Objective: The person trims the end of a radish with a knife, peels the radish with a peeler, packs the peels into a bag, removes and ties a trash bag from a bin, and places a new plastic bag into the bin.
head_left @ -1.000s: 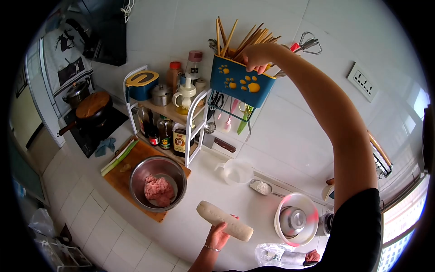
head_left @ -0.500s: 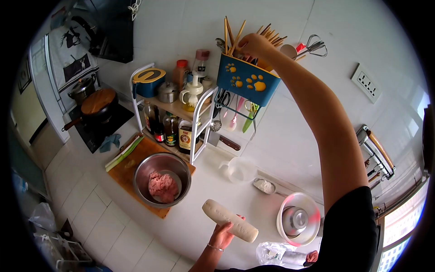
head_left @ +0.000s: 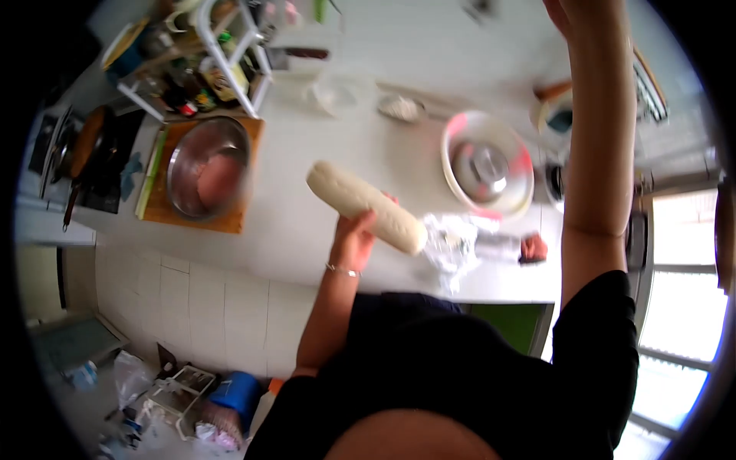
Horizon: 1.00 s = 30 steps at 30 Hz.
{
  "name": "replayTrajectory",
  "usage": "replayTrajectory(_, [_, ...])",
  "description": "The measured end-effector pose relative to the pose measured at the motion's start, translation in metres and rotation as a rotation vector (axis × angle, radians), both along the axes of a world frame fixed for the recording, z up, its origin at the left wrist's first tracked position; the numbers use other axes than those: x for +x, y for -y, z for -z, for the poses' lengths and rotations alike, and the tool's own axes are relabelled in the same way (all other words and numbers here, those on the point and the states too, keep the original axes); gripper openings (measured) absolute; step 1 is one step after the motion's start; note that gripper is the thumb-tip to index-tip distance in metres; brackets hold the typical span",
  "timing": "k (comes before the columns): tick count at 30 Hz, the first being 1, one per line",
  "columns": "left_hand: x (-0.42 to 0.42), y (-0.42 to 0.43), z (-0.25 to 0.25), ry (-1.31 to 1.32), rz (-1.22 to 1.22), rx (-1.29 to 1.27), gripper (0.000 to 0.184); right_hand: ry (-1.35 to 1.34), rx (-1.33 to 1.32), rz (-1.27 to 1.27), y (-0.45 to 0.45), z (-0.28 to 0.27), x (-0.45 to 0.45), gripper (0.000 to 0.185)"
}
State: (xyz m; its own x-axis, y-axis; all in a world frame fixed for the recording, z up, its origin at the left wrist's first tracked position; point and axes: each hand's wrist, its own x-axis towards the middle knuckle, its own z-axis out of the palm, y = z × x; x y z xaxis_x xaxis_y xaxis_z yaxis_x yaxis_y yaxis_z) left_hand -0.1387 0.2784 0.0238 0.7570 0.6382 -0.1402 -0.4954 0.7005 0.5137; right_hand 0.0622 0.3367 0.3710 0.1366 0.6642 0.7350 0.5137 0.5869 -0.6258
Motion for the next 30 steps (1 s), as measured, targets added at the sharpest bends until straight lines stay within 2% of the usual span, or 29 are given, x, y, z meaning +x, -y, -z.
replayTrajectory(1, [0.004,0.006,0.001,-0.008,0.025,0.002,0.056,-0.082,0.010,-0.034,0.041,0.020,0.011,0.027])
replayTrajectory(3, [0.012,0.015,-0.004,-0.019,0.064,0.012,0.055,-0.217,-0.185,0.182,0.111,0.071,0.049,0.030])
replayTrajectory(5, [0.022,0.028,0.000,-0.026,0.098,0.002,0.054,-0.465,-0.318,0.171,0.179,0.151,0.081,0.035])
replayTrajectory(6, [0.025,0.035,0.003,-0.034,0.113,-0.001,0.053,-0.610,-0.490,0.337,0.207,0.169,0.063,0.046])
replayTrajectory(9, [0.041,0.055,0.002,-0.064,0.187,-0.051,0.058,-0.770,-0.754,0.334,0.286,0.257,0.063,0.052])
replayTrajectory(10, [0.048,0.064,0.000,-0.075,0.211,-0.078,0.058,-0.724,-0.849,0.466,0.302,0.286,0.059,0.049])
replayTrajectory(12, [0.063,0.079,-0.005,-0.105,0.246,-0.115,0.060,-0.535,-0.980,0.556,0.327,0.360,0.051,0.029])
replayTrajectory(13, [0.071,0.087,-0.006,-0.114,0.273,-0.146,0.062,-0.520,-0.860,0.565,0.336,0.413,0.040,0.026])
replayTrajectory(14, [0.078,0.094,-0.003,-0.126,0.279,-0.146,0.062,-0.227,-0.987,0.521,0.341,0.438,0.023,0.026])
replayTrajectory(15, [0.081,0.100,0.001,-0.144,0.307,-0.176,0.062,-0.116,-0.974,0.410,0.337,0.458,-0.002,0.026])
replayTrajectory(16, [0.084,0.104,0.006,-0.163,0.333,-0.206,0.061,-0.140,-0.840,0.229,0.334,0.498,-0.023,0.024])
replayTrajectory(18, [0.086,0.113,0.029,-0.193,0.353,-0.248,0.060,-0.185,-0.892,0.166,0.332,0.491,-0.032,0.027])
replayTrajectory(21, [0.079,0.124,0.064,-0.498,0.322,-0.251,0.061,-0.177,-0.981,0.146,0.341,0.466,-0.024,0.032])
replayTrajectory(23, [0.070,0.132,0.074,-0.512,0.303,-0.212,0.061,-0.294,-0.776,0.321,0.357,0.432,-0.006,0.037])
replayTrajectory(24, [0.066,0.136,0.076,-0.517,0.295,-0.175,0.061,-0.312,-0.917,0.358,0.364,0.433,0.007,0.041])
replayTrajectory(26, [0.065,0.141,0.067,-0.525,0.292,-0.136,0.064,-0.345,-0.933,0.474,0.364,0.422,0.024,0.036])
replayTrajectory(28, [0.062,0.145,0.064,-0.477,0.290,0.022,0.066,-0.166,-0.877,0.442,0.348,0.435,0.038,0.031])
replayTrajectory(29, [0.061,0.147,0.065,-0.482,0.278,0.026,0.066,-0.103,-0.921,0.309,0.335,0.438,0.047,0.027])
replayTrajectory(30, [0.063,0.148,0.067,-0.506,0.264,0.049,0.067,-0.101,-0.912,0.297,0.320,0.444,0.054,0.027])
